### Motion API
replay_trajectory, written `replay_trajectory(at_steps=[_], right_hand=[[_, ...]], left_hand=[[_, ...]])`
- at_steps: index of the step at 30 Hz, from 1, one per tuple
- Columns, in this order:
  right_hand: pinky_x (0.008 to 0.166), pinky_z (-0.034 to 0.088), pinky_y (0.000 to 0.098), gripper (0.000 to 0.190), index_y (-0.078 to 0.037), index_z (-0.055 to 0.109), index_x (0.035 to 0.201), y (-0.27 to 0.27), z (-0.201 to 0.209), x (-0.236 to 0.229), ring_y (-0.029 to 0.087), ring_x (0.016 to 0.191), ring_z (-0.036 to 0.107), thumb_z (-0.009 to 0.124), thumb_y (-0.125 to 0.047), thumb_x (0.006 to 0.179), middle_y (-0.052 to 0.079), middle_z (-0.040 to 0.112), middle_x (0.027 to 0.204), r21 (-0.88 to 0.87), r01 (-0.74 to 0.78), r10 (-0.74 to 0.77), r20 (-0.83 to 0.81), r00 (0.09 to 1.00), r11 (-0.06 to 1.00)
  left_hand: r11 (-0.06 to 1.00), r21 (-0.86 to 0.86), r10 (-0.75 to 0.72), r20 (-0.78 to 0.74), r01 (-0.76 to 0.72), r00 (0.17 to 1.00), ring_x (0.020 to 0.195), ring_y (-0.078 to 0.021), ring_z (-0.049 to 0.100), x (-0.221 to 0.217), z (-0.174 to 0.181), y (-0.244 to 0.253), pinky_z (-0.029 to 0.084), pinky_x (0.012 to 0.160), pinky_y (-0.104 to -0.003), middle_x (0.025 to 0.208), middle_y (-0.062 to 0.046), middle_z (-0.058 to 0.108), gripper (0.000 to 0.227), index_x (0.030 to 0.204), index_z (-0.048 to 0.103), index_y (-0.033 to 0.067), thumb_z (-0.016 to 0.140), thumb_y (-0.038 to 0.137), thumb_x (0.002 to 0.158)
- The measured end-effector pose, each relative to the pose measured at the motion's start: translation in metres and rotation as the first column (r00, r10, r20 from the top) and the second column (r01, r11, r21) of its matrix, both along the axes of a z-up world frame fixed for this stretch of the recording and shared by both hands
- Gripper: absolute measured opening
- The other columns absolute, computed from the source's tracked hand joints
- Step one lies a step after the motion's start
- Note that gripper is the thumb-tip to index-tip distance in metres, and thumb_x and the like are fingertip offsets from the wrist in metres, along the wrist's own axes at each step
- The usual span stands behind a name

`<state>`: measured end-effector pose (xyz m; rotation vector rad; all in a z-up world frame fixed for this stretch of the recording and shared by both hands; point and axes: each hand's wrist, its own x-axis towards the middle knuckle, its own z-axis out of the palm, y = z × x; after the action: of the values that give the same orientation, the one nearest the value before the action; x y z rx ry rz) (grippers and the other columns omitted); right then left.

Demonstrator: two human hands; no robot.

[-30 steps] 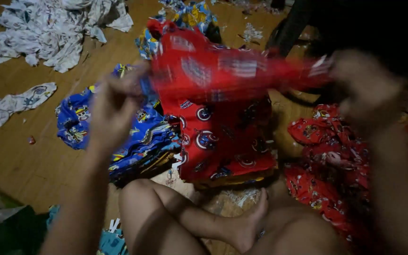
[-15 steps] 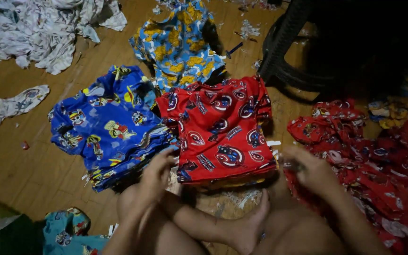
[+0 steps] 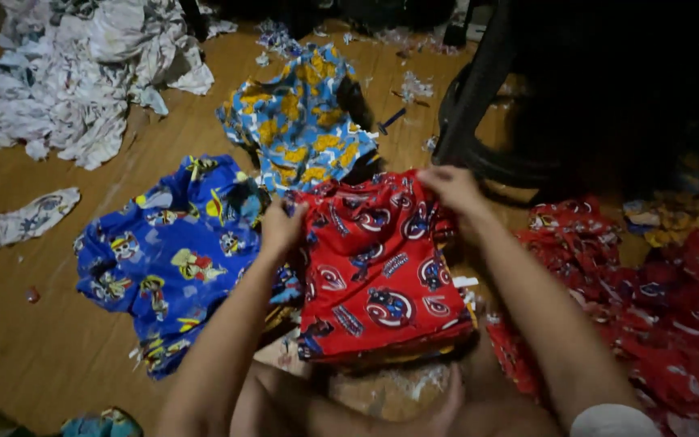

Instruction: Trimming loose threads from colorful children's clothing using scissors and stacking the finished pieces.

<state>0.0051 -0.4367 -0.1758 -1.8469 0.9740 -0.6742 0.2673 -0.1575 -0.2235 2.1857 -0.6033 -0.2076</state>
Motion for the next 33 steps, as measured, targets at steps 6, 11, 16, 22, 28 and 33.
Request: replay_trajectory(at_steps=[6,11,16,22,28,33], right_hand=[[0.081,0.056,0.04,0.03,-0.014,0.075,0.108,-0.041,-0.063,0.019,0.028,0.096,0.073,0.08,-0.04,0.094,0.01,0.076,0.093,-0.228,0.217,-0.213,0.041,0.976,0.949],[0.083,0.056,0.0396,0.035,-0.024,0.077,0.11,-0.066,-0.11,0.001,0.025,0.103,0.072,0.077,-0.053,0.091,0.004,0.078,0.096,-0.187,0.292,-0.319,-0.137,0.938,0.938],[0.085,0.052,0.0485,0.022,-0.006,0.07,0.118,0.026,-0.006,-0.019,0.038,0.092,0.071,0.051,-0.011,0.108,0.015,0.075,0.089,-0.564,0.328,-0.236,0.231,0.944,0.758],[0.107,0.044,0.0473,0.048,-0.005,0.064,0.132,0.026,-0.054,0.023,0.039,0.119,0.06,0.052,-0.003,0.086,0.02,0.064,0.132,-0.758,-0.169,0.189,-0.061,0.98,0.63],[0.117,0.032,0.0519,0.065,-0.02,0.039,0.16,0.024,-0.081,0.022,0.035,0.145,0.044,0.049,-0.016,0.096,0.011,0.044,0.161,-0.57,-0.344,0.07,-0.447,0.892,0.746],[0.116,0.034,0.051,0.062,-0.017,0.041,0.159,0.029,-0.077,0.018,0.034,0.143,0.046,0.048,-0.017,0.097,0.012,0.048,0.158,-0.617,-0.318,0.05,-0.41,0.911,0.72]], left_hand=[[0.922,-0.36,0.21,0.152,-0.144,0.966,0.099,-0.0479,0.068,-0.032,0.038,0.019,0.054,0.082,-0.054,0.099,-0.024,0.072,0.019,0.108,0.068,0.007,0.065,0.025,0.104],[0.911,-0.329,0.3,0.113,-0.249,0.947,0.099,-0.0506,0.067,-0.01,-0.002,0.031,0.053,0.082,-0.057,0.099,-0.028,0.071,0.028,0.11,0.064,0.0036,0.067,0.031,0.103],[0.895,-0.421,0.19,0.655,0.144,0.731,0.1,-0.0329,0.065,-0.034,0.014,0.029,0.045,0.095,-0.043,0.103,-0.011,0.067,0.018,0.108,0.068,0.0094,0.071,0.002,0.092],[0.953,-0.01,-0.224,0.646,0.301,0.73,0.144,-0.039,0.041,-0.09,0.059,-0.011,0.031,0.117,-0.055,0.147,-0.019,0.053,0.041,0.142,0.059,0.0111,0.058,0.03,0.105],[0.939,0.288,-0.263,0.249,0.188,0.932,0.151,-0.0457,0.03,-0.065,0.037,-0.013,0.022,0.118,-0.068,0.161,-0.019,0.039,0.057,0.16,0.038,0.0269,0.038,0.052,0.109],[0.936,0.305,-0.227,0.139,0.176,0.964,0.153,-0.0387,0.028,-0.055,0.034,0.003,0.019,0.12,-0.068,0.163,-0.014,0.038,0.061,0.161,0.034,0.0264,0.034,0.057,0.108]])
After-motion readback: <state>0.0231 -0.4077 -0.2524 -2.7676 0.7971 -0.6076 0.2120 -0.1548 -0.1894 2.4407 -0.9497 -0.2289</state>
